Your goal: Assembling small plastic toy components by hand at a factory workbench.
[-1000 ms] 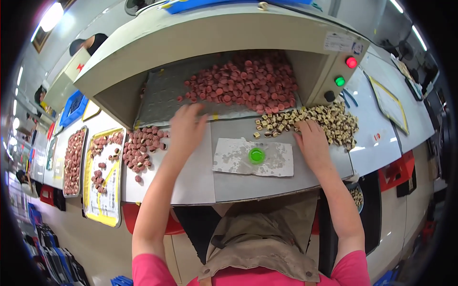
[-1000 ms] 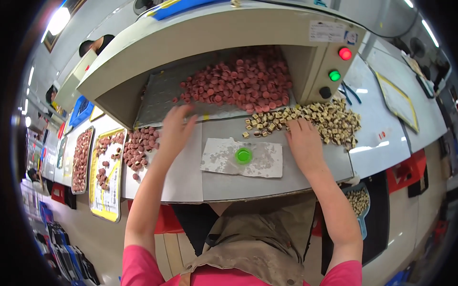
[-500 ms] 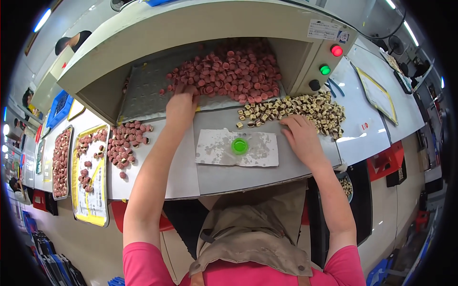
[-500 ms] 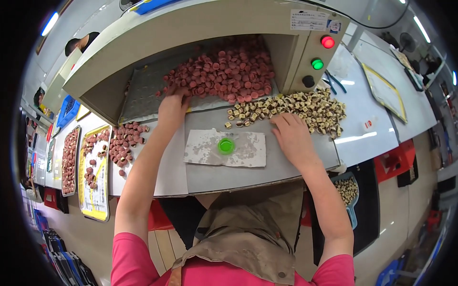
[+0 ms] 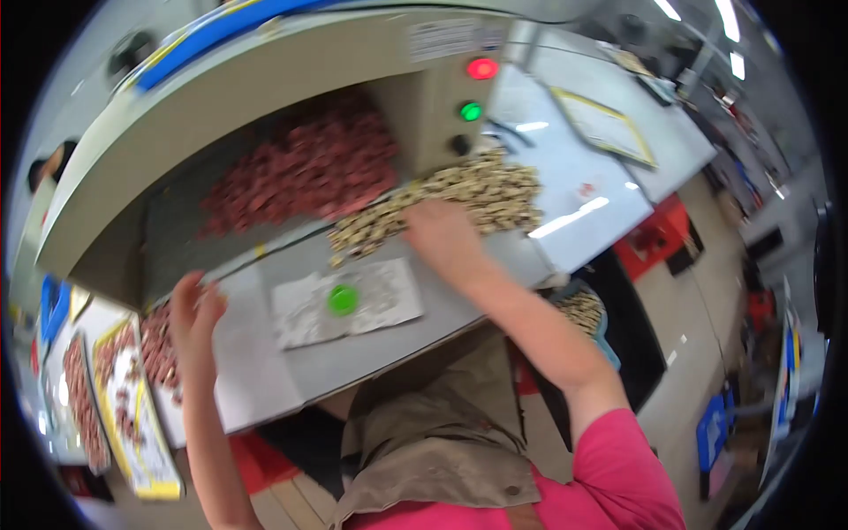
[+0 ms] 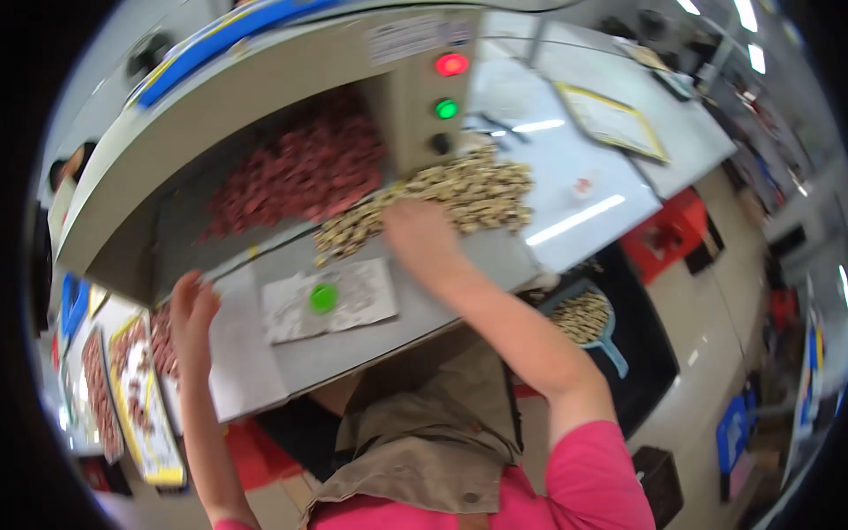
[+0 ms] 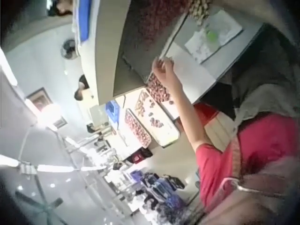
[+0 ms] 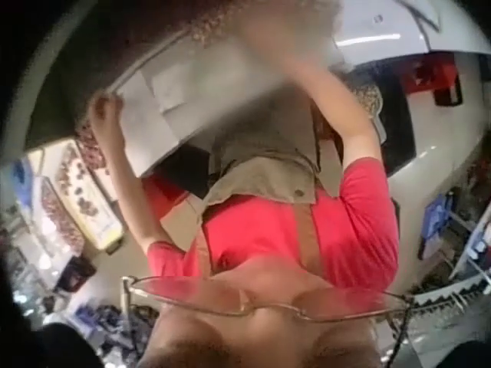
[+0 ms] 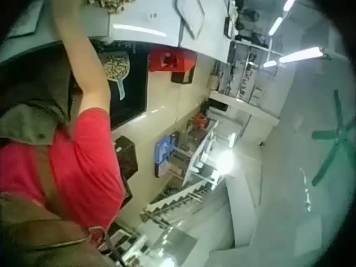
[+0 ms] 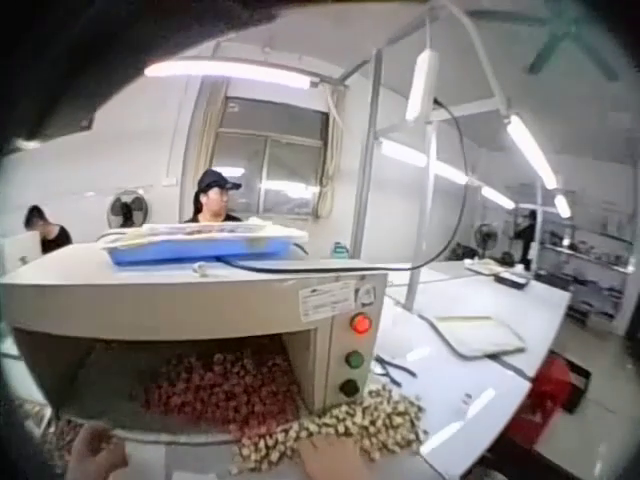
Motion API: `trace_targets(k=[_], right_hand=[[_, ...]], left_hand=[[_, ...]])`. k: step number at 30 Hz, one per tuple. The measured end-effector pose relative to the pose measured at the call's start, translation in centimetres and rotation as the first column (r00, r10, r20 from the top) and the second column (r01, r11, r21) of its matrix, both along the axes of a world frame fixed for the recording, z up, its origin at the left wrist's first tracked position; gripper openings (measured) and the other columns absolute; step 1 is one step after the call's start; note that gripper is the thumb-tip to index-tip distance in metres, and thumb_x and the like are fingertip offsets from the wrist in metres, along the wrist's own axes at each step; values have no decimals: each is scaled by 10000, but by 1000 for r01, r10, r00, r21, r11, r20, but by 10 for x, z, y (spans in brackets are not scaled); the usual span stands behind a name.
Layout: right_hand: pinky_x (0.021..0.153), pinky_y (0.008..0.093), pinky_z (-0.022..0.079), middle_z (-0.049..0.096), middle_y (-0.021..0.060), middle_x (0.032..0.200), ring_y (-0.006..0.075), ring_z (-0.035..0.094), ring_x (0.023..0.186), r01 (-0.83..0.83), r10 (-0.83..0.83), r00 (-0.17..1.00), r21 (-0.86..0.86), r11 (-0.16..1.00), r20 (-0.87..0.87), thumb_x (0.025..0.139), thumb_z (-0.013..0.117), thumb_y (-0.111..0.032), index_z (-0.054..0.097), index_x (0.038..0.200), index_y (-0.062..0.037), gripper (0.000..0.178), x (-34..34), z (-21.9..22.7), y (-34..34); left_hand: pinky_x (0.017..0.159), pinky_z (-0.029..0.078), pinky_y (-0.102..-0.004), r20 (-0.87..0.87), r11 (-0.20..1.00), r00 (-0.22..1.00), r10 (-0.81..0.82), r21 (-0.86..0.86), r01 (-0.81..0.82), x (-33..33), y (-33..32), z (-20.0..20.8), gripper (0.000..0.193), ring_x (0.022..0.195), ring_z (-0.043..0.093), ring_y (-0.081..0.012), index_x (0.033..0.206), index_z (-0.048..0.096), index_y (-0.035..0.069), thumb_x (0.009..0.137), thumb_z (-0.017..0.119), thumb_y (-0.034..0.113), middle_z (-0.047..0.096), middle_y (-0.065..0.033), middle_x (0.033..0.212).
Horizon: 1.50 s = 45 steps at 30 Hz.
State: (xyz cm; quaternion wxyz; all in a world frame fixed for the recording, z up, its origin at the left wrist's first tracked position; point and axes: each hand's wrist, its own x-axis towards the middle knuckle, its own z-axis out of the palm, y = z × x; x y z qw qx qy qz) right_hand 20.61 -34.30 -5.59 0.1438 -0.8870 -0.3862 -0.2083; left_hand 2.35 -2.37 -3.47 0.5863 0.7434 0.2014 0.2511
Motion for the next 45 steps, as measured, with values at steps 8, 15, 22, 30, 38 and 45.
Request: trace_targets(k=[8, 15, 22, 30, 38, 45], right_hand=[[701, 397, 475, 570, 123, 804, 294, 585, 799, -51, 61, 998, 250, 967, -32, 742, 611, -60, 544, 883, -41, 157, -18, 18, -10], [731, 377, 461, 571, 99, 881, 291, 564, 821, -38, 150, 945, 358, 933, -290, 820, 600, -66, 574, 1014, -70, 196, -64, 18, -62], [810, 370, 446, 596, 71, 990, 280, 553, 930, 5, 63, 975, 304, 953, -214, 819, 632, -101, 583, 1017, -70, 206, -66, 5, -73], [830, 377, 441, 567, 114, 979, 308, 529, 956, 79, 22, 905, 219, 972, -426, 817, 642, -122, 596, 1042, -76, 234, -67, 15, -62], [775, 354, 469, 570, 122, 983, 284, 556, 911, 3, 129, 843, 244, 970, -523, 827, 637, -116, 586, 1096, -55, 281, -66, 21, -58], [750, 341, 474, 597, 130, 949, 284, 578, 862, 12, 66, 873, 156, 988, -482, 840, 637, -121, 594, 1080, -40, 258, -72, 28, -39]], left_hand=[[643, 381, -187, 119, 905, 983, -143, -386, 178, -48, -78, 2, 160, 721, 452, -55, 1049, 538, 61, 891, 564, 64, 532, 11, 901], [701, 433, -196, 20, 806, 891, -454, -418, 420, -44, -139, -7, 146, 792, 516, -68, 1032, 563, 36, 886, 582, 43, 553, -10, 954], [751, 476, -224, 86, 782, 923, -374, -505, 364, -45, -140, -11, 198, 852, 563, -96, 1090, 570, 19, 893, 581, 32, 583, -36, 1004], [787, 491, -254, 144, 767, 947, -289, -557, 319, -48, -135, -20, 244, 904, 576, -119, 1146, 547, 7, 907, 571, 45, 593, -56, 1047], [820, 480, -267, 141, 731, 925, -353, -575, 367, -45, -123, -26, 253, 950, 572, -130, 1162, 546, -4, 918, 560, 60, 588, -48, 1059], [844, 471, -273, 203, 674, 917, -344, -627, 391, -54, -108, -26, 264, 963, 566, -131, 1196, 521, 4, 954, 508, 110, 584, -48, 1070]])
